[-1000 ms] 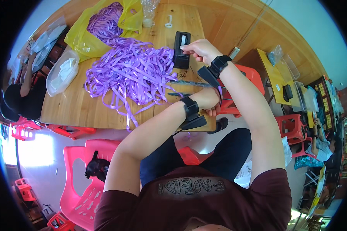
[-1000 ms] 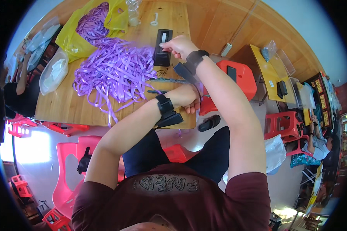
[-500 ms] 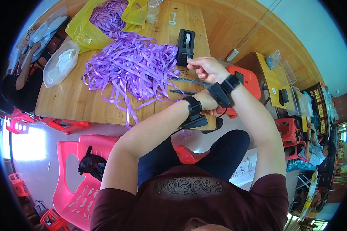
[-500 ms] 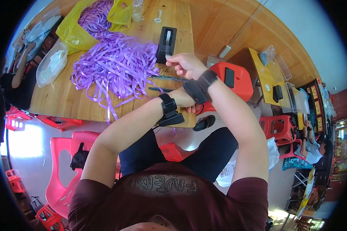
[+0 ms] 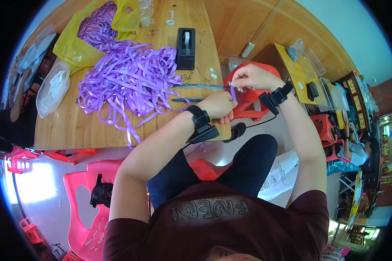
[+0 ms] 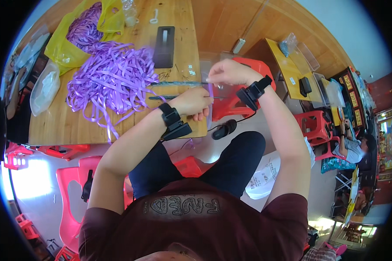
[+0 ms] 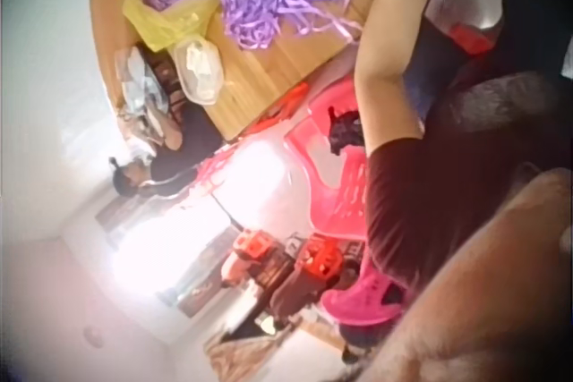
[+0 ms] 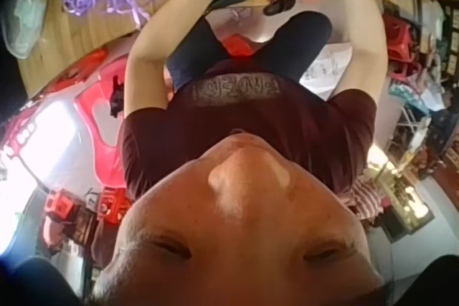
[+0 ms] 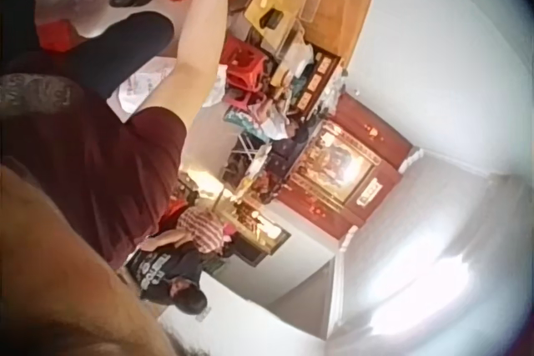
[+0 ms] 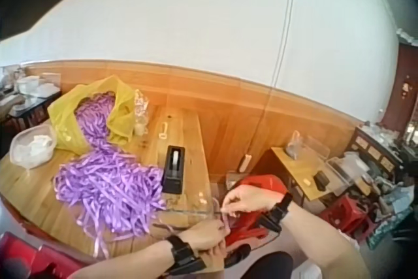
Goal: Preparing and bundling purple ribbons using a metal guide and tape dispenser on a work table.
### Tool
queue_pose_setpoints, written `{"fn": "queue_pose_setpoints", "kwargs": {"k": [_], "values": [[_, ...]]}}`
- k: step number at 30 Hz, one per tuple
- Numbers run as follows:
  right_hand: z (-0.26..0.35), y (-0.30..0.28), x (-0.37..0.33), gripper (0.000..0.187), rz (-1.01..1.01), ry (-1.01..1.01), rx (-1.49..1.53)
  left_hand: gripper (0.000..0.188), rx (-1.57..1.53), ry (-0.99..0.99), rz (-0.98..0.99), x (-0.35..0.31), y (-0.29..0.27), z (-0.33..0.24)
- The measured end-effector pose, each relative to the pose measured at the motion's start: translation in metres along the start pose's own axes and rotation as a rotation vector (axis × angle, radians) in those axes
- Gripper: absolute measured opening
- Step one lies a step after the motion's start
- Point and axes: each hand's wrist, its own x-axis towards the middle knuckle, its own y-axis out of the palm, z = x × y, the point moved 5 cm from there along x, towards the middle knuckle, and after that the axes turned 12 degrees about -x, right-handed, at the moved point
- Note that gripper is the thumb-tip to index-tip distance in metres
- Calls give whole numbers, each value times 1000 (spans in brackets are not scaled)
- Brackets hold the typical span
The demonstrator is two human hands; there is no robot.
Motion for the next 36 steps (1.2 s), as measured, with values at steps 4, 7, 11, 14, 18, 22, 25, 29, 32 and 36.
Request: {"fn": "queue_pose_setpoints", "kwargs": {"k": [4, 7, 11, 14, 18, 22, 25, 29, 32, 36], "values": [[-11, 4, -6, 27, -28, -99, -318, 30, -9, -12, 1, 0, 0, 0], [-5, 5, -3, 28, -38, -154, -379, 31, -15, -29, -5, -1, 2, -3], [0, 6, 2, 20, -16, -105, -515, 31, -35, -42, -13, -1, 3, -2], [4, 7, 0, 21, -52, -48, -533, 30, -40, -65, -14, -3, 4, -4], [21, 2, -10, 25, -142, 90, -703, 29, -57, -64, -4, -3, -1, 2], [5, 8, -5, 18, -191, -276, -722, 28, -70, -69, -13, 0, 2, 1], [-8, 19, -2, 17, -125, -420, -596, 28, -77, -67, -17, 2, 3, 1], [-5, 27, -1, 17, -205, -482, -806, 28, -53, -97, -34, -3, 3, -3], [-1, 23, -9, 17, -205, -402, -535, 27, -81, -92, -40, -3, 0, 2], [-85, 18, -23, 13, -454, -35, 230, 28, -73, -78, -19, 1, 6, -3]]}}
